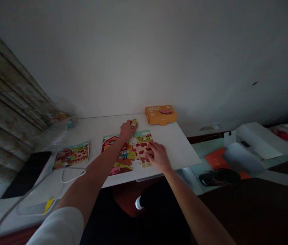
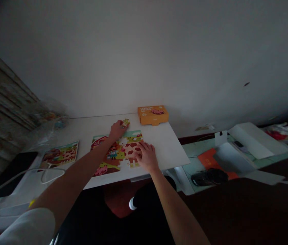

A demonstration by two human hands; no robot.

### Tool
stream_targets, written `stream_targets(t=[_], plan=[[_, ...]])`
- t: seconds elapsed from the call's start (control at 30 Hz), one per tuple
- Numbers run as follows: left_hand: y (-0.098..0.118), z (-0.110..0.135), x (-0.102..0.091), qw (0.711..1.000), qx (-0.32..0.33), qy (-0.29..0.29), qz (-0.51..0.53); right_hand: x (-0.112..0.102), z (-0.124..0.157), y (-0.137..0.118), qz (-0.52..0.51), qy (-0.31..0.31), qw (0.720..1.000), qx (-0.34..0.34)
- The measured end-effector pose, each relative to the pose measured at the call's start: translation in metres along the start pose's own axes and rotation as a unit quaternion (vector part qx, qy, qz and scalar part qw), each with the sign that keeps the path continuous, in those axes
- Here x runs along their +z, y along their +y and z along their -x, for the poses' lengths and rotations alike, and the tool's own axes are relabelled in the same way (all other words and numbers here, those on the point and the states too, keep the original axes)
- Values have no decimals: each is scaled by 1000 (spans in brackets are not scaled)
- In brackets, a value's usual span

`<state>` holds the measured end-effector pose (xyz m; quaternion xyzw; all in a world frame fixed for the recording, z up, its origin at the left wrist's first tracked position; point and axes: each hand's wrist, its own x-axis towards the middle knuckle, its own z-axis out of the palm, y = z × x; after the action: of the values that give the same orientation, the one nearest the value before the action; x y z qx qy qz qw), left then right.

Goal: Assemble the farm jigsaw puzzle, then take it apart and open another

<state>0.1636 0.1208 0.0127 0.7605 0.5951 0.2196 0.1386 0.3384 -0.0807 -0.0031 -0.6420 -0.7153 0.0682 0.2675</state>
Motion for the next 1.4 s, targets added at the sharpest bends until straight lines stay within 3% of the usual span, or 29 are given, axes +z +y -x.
stream_targets(t=[0.1, 0.23, 0.37, 0.47, 0.63, 0.83, 1.0, 1.23, 1.4], plan=[[5, 44, 5, 992, 120, -5, 27, 4, -1, 6, -21, 28, 999, -2], [11, 103, 8, 954, 295, -37, 47, 8, -2, 16, -62, 73, 995, 6], [19, 136, 2, 923, 380, -46, 30, 9, -3, 22, -96, 90, 991, 0], [28, 145, -5, 923, 380, -51, -9, 10, -3, 26, -110, 85, 990, 3], [30, 156, -19, 944, 324, -36, -48, 9, -2, 32, -212, 91, 969, 84], [-27, 188, -45, 954, 287, -26, -83, 3, 1, 34, -279, 139, 937, 159], [-58, 210, -56, 956, 272, -27, -107, 4, 3, 33, -265, 152, 937, 171], [-50, 211, -57, 961, 259, -34, -91, 5, 2, 30, -309, 156, 925, 155], [-52, 212, -54, 963, 261, -15, -67, 1, 6, 9, -319, 123, 933, 109]])
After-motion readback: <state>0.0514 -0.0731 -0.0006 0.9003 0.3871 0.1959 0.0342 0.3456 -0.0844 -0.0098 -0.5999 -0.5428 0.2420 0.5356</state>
